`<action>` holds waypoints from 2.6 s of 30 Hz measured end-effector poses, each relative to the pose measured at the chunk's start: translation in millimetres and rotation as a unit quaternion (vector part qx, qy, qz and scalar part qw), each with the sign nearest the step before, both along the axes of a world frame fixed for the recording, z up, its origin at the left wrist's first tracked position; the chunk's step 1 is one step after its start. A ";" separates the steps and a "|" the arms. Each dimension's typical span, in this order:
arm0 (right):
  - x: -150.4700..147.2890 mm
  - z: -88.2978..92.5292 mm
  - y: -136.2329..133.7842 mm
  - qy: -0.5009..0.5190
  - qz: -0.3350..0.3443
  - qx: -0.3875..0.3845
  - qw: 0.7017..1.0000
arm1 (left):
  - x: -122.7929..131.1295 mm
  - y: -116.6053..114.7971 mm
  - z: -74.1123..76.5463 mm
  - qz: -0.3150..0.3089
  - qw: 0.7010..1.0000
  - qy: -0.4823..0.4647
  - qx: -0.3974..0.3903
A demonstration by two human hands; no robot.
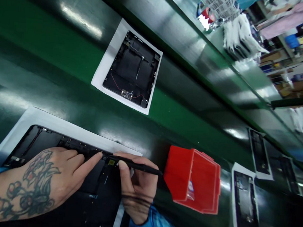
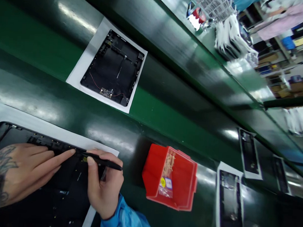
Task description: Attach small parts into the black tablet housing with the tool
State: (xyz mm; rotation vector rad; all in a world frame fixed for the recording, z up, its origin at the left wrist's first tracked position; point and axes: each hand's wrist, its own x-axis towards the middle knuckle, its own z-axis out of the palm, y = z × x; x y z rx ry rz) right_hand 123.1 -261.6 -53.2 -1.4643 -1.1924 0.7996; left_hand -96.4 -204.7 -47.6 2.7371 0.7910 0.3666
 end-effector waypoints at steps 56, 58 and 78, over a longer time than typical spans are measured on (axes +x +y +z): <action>-7.2 -4.3 9.5 0.027 0.079 0.031 0.996 | 9.3 -18.6 -8.3 0.030 0.989 0.098 0.108; -7.7 -3.8 10.4 0.033 0.088 0.035 0.995 | 10.6 -18.4 -4.1 0.028 0.989 0.113 0.096; 1.3 1.4 5.4 0.024 0.013 0.022 0.999 | 9.3 -14.8 -5.4 0.034 0.994 0.065 0.081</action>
